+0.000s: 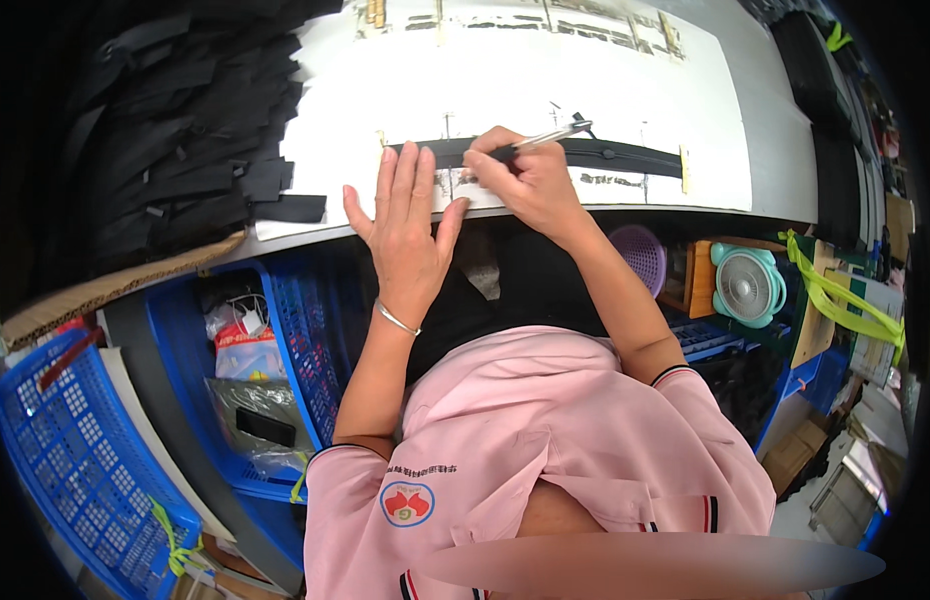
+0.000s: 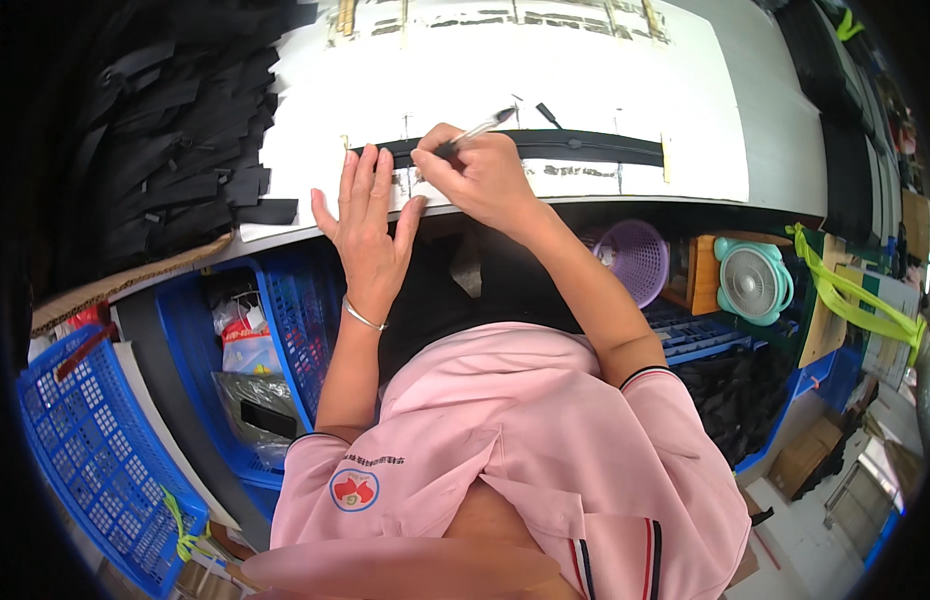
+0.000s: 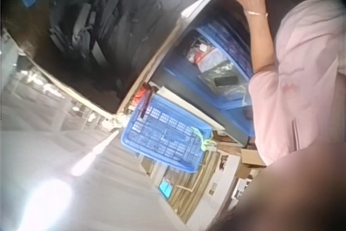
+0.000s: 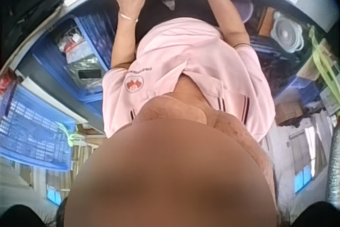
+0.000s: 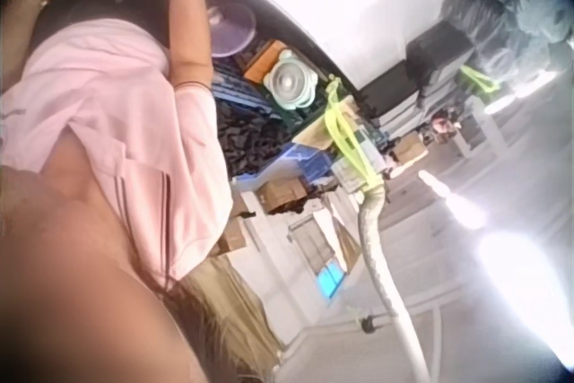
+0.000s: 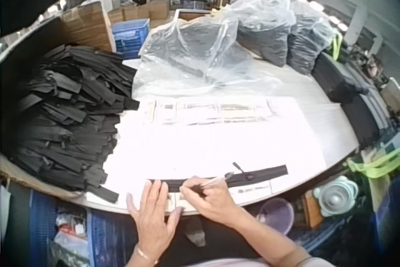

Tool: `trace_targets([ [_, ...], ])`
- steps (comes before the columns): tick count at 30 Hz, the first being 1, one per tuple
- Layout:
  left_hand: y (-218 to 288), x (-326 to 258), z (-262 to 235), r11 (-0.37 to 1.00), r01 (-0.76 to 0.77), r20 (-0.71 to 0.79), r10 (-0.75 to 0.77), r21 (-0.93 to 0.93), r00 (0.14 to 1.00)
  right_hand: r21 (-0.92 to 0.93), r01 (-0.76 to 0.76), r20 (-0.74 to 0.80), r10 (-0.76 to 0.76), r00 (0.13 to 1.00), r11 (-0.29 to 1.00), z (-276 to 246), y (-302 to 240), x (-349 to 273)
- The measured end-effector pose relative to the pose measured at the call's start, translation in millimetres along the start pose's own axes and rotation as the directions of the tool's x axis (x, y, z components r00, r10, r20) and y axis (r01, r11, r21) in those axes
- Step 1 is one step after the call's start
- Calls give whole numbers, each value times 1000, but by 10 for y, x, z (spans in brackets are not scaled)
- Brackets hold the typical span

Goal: The recorder uses a pen and a marking template on a workbench to draw alignment marks on a series of black zippers.

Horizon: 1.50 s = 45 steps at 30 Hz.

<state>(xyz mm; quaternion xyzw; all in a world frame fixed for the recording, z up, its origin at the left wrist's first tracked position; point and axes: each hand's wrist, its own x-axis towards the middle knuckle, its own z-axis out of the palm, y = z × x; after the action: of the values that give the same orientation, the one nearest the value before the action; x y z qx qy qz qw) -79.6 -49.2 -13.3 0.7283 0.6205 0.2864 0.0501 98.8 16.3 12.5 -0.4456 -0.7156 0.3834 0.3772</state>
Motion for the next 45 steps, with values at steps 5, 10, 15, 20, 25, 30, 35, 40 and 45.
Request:
trace_targets([
  [5, -9, 1, 0, 999, -10, 0, 10, 39, 1000, 56, -70, -399, 87, 913, 996, -381, 25, -176],
  [10, -22, -2, 2, 999, -20, 0, 20, 41, 1000, -159, -141, -427, 61, 902, 977, -563, 169, -209],
  [15, -10, -4, -6, 999, -17, 13, 17, 50, 1000, -175, -94, -408, 15, 913, 980, -544, 201, -187],
  [20, 99, 38, -23, 1000, 18, 12, -18, 14, 1000, -322, -53, -401, -86, 912, 945, -542, 313, -192],
  [25, 514, 302, 105, 942, -149, -100, 125, -301, 987, -414, 4, -362, -168, 917, 910, -535, 295, -177],
  [30, 673, 505, 380, 925, -148, -117, 114, -350, 987, -460, 57, -333, -231, 914, 886, -525, 296, -191],
  [35, 675, 519, 431, 929, -128, -143, 83, -348, 986, -1, -41, -433, 36, 901, 999, -533, 284, -243],
  [40, 693, 532, 440, 931, -129, -152, 80, -342, 985, -59, 37, -337, -54, 940, 998, -596, 332, -255],
  [45, 708, 535, 451, 931, -129, -152, 81, -342, 985, -121, 40, -334, -79, 939, 992, -591, 387, -263],
])
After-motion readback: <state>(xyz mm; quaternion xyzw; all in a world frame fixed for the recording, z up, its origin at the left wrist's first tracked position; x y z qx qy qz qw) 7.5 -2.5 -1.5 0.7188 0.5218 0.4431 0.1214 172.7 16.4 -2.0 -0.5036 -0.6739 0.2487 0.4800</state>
